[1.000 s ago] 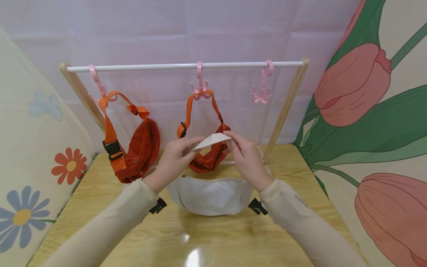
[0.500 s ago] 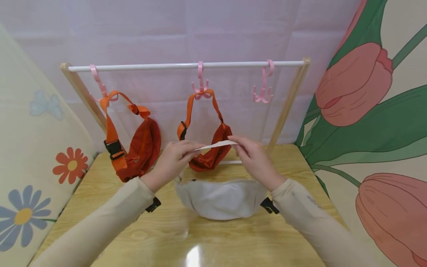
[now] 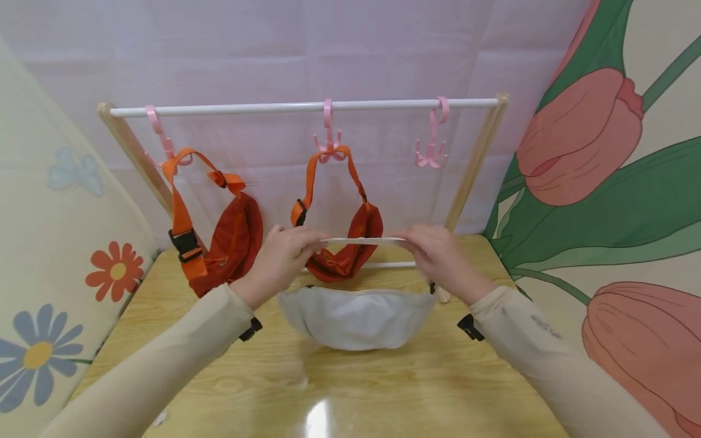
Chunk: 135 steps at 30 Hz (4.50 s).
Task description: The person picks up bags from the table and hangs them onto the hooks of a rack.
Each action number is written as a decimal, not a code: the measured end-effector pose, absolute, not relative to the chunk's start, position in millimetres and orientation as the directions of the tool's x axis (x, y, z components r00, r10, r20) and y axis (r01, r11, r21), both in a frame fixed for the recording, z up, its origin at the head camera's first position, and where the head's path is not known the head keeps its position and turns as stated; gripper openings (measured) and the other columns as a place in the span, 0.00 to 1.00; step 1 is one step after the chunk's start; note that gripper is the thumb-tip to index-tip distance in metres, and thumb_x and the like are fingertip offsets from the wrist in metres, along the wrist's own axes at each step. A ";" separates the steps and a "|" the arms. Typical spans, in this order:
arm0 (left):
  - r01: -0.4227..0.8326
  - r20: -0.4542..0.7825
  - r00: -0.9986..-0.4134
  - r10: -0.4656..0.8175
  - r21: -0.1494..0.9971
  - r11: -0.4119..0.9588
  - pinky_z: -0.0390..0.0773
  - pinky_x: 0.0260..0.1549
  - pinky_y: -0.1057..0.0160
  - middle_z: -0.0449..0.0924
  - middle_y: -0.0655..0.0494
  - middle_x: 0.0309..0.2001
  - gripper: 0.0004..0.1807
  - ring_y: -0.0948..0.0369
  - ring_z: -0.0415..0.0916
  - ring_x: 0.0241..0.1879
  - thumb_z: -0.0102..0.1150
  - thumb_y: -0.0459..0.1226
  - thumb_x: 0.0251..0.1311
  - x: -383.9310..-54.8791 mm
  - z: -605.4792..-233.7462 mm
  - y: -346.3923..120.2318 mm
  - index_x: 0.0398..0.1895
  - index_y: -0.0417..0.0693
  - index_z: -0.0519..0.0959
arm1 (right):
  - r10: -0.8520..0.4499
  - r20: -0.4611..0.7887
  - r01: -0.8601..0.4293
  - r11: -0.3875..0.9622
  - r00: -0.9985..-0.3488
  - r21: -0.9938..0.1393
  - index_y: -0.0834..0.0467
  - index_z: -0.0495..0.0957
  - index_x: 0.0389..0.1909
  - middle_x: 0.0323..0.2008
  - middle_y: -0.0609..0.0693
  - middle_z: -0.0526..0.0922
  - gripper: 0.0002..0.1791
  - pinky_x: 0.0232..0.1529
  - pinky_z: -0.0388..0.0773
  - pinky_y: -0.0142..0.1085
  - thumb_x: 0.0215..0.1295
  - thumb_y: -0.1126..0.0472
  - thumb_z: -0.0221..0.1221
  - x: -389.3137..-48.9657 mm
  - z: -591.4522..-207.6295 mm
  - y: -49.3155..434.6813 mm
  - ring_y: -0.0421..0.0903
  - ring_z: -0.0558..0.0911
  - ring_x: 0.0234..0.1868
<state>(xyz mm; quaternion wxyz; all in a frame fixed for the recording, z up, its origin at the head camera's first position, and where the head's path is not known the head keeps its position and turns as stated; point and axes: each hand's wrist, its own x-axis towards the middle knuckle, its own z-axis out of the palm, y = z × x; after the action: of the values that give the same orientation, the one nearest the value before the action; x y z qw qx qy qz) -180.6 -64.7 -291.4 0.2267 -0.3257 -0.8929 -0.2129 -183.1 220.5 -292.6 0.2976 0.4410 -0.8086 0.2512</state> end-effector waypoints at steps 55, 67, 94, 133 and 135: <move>0.715 0.538 -0.680 0.498 0.337 0.612 0.80 0.38 0.67 0.81 0.49 0.44 0.10 0.57 0.78 0.44 0.54 0.33 0.69 -209.0 -260.5 -30.5 0.48 0.41 0.82 | -0.351 0.696 -0.626 0.759 -0.626 -0.180 0.72 0.81 0.40 0.28 0.64 0.84 0.08 0.26 0.63 0.17 0.63 0.79 0.56 -206.3 -251.3 268.1 0.56 0.83 0.23; 0.871 0.857 -0.239 0.457 -0.018 0.490 0.80 0.28 0.69 0.84 0.51 0.34 0.09 0.60 0.82 0.31 0.66 0.33 0.57 -217.5 -267.8 -30.0 0.41 0.40 0.85 | -0.338 0.719 -0.617 0.771 -0.608 -0.159 0.71 0.82 0.40 0.26 0.62 0.84 0.07 0.27 0.63 0.16 0.63 0.77 0.58 -215.0 -247.6 271.1 0.55 0.80 0.19; 0.702 0.695 -0.424 0.581 -0.153 0.695 0.81 0.27 0.65 0.83 0.53 0.46 0.18 0.57 0.81 0.41 0.59 0.27 0.63 -219.5 -253.4 -26.1 0.56 0.45 0.81 | -0.259 0.677 -0.542 0.804 -0.690 -0.244 0.72 0.82 0.41 0.31 0.66 0.84 0.09 0.33 0.67 0.19 0.69 0.73 0.54 -227.3 -233.1 272.1 0.62 0.84 0.31; 0.492 0.714 -0.489 0.500 -0.248 0.835 0.78 0.24 0.65 0.83 0.55 0.48 0.18 0.56 0.75 0.28 0.55 0.30 0.68 -245.9 -242.0 -16.6 0.59 0.49 0.80 | -0.136 0.733 -0.482 0.829 -0.666 -0.284 0.71 0.83 0.37 0.30 0.64 0.85 0.08 0.24 0.57 0.17 0.67 0.69 0.58 -255.4 -221.1 266.7 0.21 0.64 0.20; 0.486 0.706 -0.496 0.505 -0.256 0.836 0.77 0.24 0.65 0.82 0.55 0.48 0.18 0.56 0.75 0.27 0.55 0.31 0.68 -246.4 -241.9 -16.2 0.59 0.49 0.79 | -0.139 0.741 -0.484 0.831 -0.657 -0.274 0.71 0.83 0.37 0.30 0.65 0.85 0.08 0.24 0.57 0.17 0.67 0.69 0.58 -257.0 -220.9 266.3 0.31 0.70 0.21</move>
<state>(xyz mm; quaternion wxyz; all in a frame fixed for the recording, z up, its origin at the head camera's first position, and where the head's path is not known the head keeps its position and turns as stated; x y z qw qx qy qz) -246.4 -16.2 -241.9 0.4122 -0.2865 -0.8648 0.0112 -257.0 266.3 -220.9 0.3746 0.1769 -0.8804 0.2307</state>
